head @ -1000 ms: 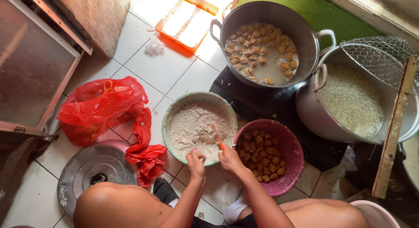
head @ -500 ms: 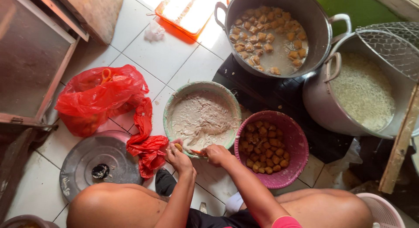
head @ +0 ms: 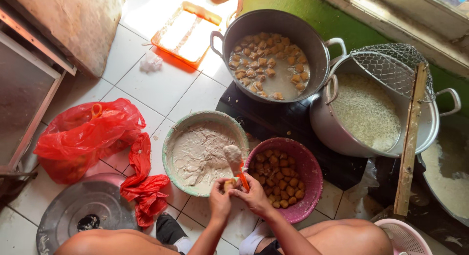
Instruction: The person sits on the kitchen floor and coats pieces of fried food with batter from a large bowl, using a spatula to scoop and spread the batter over each piece by hand. The coated pieces are dropped into a pot of hot oil on a portable burner, where more pieces are already frying.
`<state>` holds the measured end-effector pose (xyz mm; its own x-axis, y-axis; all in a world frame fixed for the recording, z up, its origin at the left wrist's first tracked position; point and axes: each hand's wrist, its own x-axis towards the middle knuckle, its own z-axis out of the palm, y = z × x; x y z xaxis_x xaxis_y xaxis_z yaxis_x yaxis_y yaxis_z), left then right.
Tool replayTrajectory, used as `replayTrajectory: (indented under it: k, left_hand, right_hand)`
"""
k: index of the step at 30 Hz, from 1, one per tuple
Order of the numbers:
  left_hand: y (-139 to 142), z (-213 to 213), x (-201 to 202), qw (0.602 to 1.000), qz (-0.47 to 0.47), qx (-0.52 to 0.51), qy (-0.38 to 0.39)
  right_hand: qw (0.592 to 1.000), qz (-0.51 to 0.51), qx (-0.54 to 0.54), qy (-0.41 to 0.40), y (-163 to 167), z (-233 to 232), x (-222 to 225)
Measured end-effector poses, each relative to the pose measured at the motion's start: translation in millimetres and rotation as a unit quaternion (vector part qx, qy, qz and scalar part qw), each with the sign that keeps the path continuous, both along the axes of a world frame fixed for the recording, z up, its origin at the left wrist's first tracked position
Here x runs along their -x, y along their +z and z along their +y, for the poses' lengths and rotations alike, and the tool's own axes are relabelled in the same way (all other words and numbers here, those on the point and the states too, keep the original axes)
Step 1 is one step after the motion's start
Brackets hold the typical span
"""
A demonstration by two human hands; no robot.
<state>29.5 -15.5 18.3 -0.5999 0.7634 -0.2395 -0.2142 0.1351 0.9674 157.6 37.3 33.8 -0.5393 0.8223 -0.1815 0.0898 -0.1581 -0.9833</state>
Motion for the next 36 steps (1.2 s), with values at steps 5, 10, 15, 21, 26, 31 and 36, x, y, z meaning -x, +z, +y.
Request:
replayTrajectory:
  k: [5, 10, 15, 21, 26, 31, 36]
  left_hand:
    - [16, -6, -15, 0.992, -0.042, 0.048, -0.111]
    - [23, -8, 1, 0.925, -0.332, 0.068, -0.174]
    - [29, 4, 30, 0.913, -0.356, 0.085, -0.180]
    - [52, 27, 49, 0.979, -0.196, 0.018, -0.044]
    - [64, 25, 36, 0.997, -0.040, 0.013, -0.060]
    - [72, 29, 38, 0.999, -0.034, 0.032, -0.021]
    - [90, 29, 35, 0.998, -0.033, 0.013, -0.049]
  right_hand:
    - [0.987, 0.048, 0.096, -0.119, -3, 1, -7]
    - [0.972, 0.063, 0.181, -0.134, 10, 5, -11]
    - [0.991, -0.037, 0.005, -0.127, 29, 3, -15]
    - [0.988, 0.056, 0.136, -0.051, 52, -1, -15]
    - [0.978, -0.118, -0.125, -0.115, 63, -6, -11]
    - [0.996, -0.002, 0.000, -0.091, 61, -2, -24]
    - [0.995, 0.016, 0.063, -0.073, 65, -5, -20]
